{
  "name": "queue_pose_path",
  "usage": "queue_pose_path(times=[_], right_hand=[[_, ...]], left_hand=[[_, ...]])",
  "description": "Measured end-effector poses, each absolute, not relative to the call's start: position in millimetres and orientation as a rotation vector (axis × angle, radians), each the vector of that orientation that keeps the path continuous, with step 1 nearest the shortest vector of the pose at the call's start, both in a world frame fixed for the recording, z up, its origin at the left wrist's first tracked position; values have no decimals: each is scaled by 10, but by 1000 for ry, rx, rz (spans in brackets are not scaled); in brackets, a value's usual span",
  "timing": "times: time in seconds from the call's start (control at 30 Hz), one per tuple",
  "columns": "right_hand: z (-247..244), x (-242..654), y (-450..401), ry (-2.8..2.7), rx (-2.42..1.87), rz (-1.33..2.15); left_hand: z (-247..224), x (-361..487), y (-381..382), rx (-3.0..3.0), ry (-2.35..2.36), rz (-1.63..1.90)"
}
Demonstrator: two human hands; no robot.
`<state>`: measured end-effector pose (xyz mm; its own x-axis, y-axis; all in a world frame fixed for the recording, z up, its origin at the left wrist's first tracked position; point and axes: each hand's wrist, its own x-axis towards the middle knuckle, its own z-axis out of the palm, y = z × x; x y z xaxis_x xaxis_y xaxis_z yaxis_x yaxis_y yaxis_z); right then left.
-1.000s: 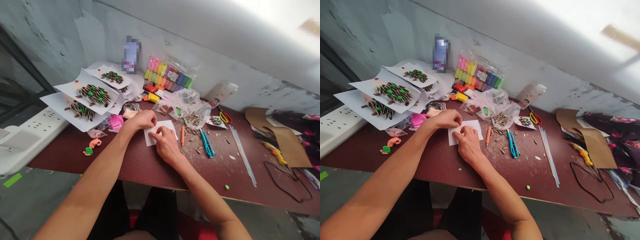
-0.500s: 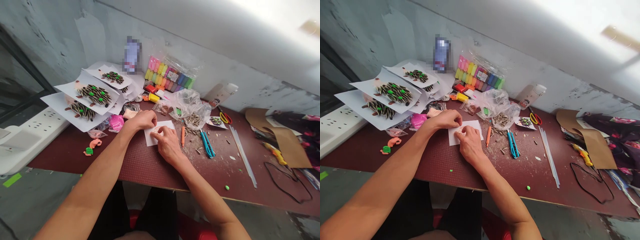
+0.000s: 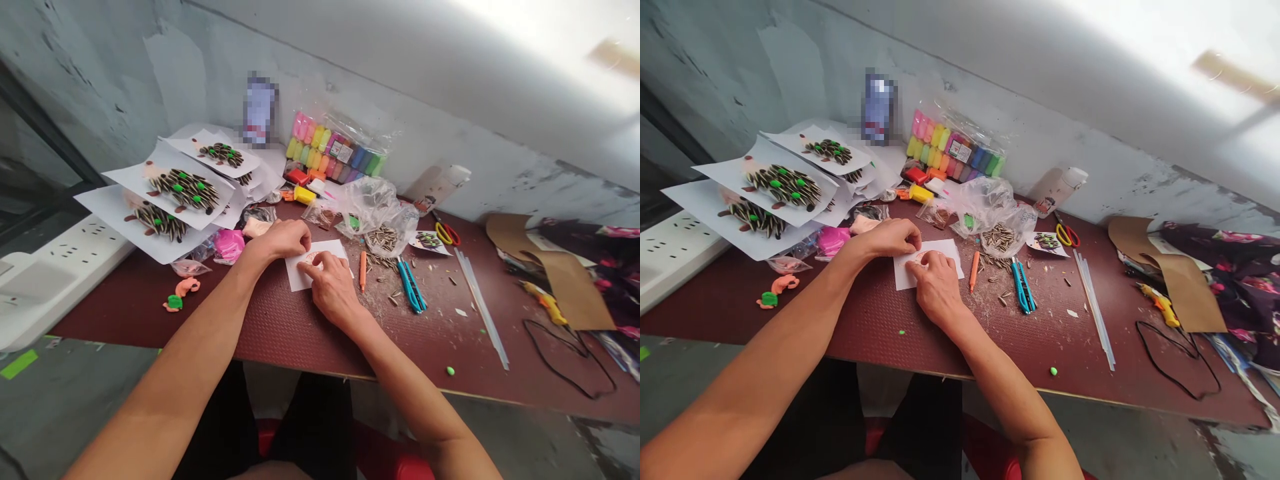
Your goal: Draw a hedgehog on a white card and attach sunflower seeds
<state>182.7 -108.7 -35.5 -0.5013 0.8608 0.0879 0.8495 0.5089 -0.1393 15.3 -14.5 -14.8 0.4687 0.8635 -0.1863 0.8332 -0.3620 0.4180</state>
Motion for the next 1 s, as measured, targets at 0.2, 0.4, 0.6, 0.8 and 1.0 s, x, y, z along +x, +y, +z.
queue_pose_path(times=[0.2,0.4,0.6,0.8,1.0], right_hand=[[-358,1813,-1086,-2610,-1453,68],[-382,1869,-1070,-2453,-1466,112],[-364,1868,-1079,-2520,-1474,105],[-355,1823,-1083,-2598,-1495,75],[-339,1839,-1087,-2567,-1536,118]], left_hand=[[-148,156,-135,2271,1408,79],[-143,156,-143,2255,1410,94],[-152,149,-136,2267,1401,95],[-158,147,-124,2276,1396,92],[-152,142,-125,2265,1391,84]])
